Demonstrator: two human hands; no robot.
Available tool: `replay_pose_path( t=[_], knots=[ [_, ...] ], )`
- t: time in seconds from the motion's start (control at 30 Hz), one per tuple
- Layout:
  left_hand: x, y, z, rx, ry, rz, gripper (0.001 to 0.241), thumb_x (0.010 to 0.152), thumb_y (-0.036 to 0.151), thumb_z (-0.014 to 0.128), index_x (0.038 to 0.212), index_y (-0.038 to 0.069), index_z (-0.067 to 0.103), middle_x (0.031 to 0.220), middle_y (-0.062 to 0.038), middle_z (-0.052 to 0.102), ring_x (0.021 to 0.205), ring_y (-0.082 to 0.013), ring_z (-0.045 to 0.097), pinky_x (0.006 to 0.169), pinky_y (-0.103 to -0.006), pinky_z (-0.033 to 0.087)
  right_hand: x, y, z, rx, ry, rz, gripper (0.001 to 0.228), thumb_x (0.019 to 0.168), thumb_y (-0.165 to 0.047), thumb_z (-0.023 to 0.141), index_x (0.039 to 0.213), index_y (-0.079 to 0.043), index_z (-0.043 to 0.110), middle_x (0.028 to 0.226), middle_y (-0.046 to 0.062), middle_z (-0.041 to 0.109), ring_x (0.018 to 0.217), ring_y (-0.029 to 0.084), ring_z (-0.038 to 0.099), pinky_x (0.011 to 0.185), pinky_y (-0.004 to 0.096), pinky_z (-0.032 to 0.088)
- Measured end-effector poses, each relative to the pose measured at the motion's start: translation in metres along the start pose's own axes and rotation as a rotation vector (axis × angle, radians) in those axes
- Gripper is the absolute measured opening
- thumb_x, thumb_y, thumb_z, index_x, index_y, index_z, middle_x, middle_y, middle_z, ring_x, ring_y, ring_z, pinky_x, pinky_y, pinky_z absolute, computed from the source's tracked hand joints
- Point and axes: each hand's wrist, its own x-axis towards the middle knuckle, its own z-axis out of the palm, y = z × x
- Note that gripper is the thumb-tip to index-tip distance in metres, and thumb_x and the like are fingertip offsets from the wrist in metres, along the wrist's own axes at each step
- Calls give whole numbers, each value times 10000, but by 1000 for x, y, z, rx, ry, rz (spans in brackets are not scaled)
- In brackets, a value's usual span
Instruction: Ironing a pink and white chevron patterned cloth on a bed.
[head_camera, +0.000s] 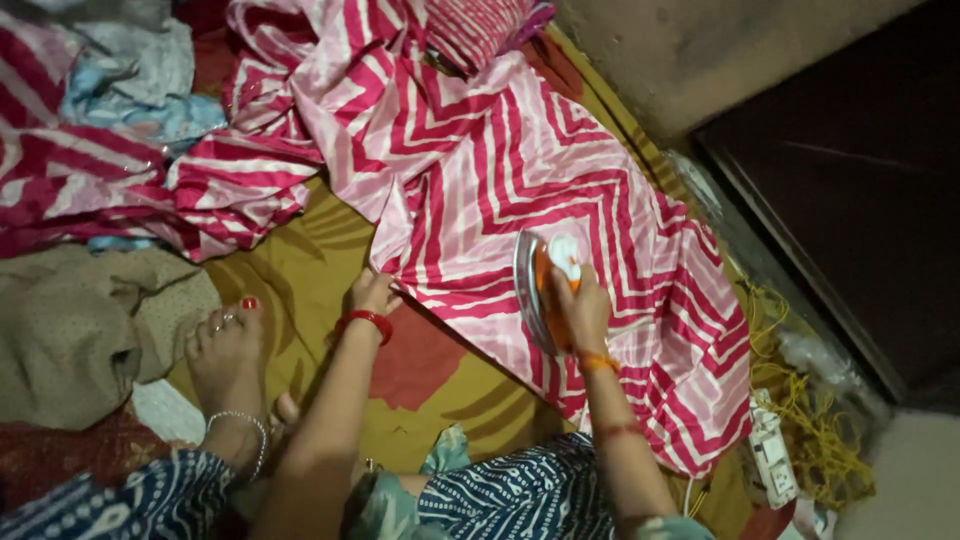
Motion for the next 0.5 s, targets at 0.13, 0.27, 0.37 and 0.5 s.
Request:
replay_pose_path(
  t=[0.13, 0.27, 0.37, 0.5],
  knots=[
    [-14, 21, -3, -60, -40, -43, 277, 929, 146, 612, 1204, 127, 638, 1076, -55, 643, 1023, -220, 640, 900, -418, 583, -57, 33, -6, -45, -122, -121, 461, 949, -463, 684, 1113, -35, 635, 789, 247, 711, 742, 440, 700, 622, 521, 524],
    [2, 25, -6, -161, -37, -179, 237, 889, 129, 608, 1123, 103, 581, 1144, -62, 634, 1131, -245, 616, 975, -507, 527, -95, 41, -19, -89, -302, -311, 481, 879, -431, 718, 1150, -44, 629, 808, 221, 722, 695, 391, 726, 603, 477, 559],
    [40, 3, -14, -231, -107, -229, 304, 834, 170, 643, 1116, 111, 547, 1171, -76, 607, 1154, -256, 596, 1002, -549, 465, -107, 35, -19, -28, -304, -401, 457, 867, -412, 738, 1129, -51, 640, 850, 196, 727, 705, 369, 737, 609, 452, 577],
    [-7, 48, 5, -226, -64, -275, 500, 813, 348, 704, 1286, 223, 602, 1256, -24, 583, 1190, -258, 546, 1022, -535, 397, -106, 8, -8, -75, -285, -339, 394, 888, -419, 761, 1052, -75, 659, 860, 166, 730, 753, 362, 737, 647, 450, 580]
  ],
)
